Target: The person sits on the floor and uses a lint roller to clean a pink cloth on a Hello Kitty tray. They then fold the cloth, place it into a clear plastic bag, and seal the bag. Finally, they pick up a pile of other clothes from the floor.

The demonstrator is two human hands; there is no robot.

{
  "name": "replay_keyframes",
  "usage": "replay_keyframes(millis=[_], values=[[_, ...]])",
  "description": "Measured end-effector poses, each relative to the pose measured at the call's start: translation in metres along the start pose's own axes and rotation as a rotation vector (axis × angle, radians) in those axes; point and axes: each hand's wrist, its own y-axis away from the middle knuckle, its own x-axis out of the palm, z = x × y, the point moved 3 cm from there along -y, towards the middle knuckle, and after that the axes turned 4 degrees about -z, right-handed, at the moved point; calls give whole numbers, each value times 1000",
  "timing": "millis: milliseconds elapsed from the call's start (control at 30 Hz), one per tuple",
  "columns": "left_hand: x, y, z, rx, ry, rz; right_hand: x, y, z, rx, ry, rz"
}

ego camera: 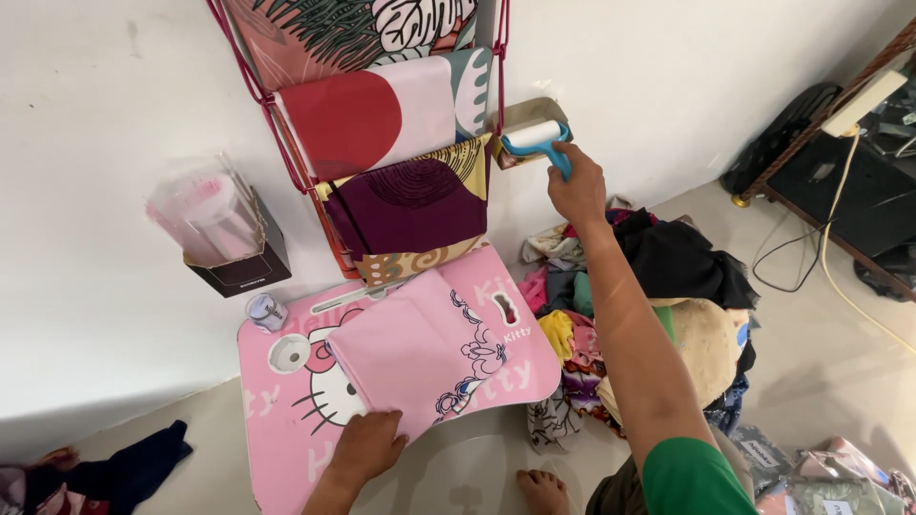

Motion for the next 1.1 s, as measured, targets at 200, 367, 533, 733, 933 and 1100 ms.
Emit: replay_keyframes(millis=[200, 367, 533, 733, 933, 1100], values=[[18, -2, -4, 126, -157, -255, -8, 29, -3, -340, 106, -186], [-2, 22, -27, 10, -308, 74, 13, 161, 42, -91, 7, -22], [27, 26, -17, 1, -356, -17, 63, 333, 78, -100, -244, 700], [37, 52, -21, 19, -330, -96, 98, 421, 95, -224, 326, 1146], [37, 58, -36, 4, -306, -120, 127, 460, 67, -410, 317, 768], [9, 57, -24, 59, -226, -103, 118, 453, 62, -469, 227, 726]])
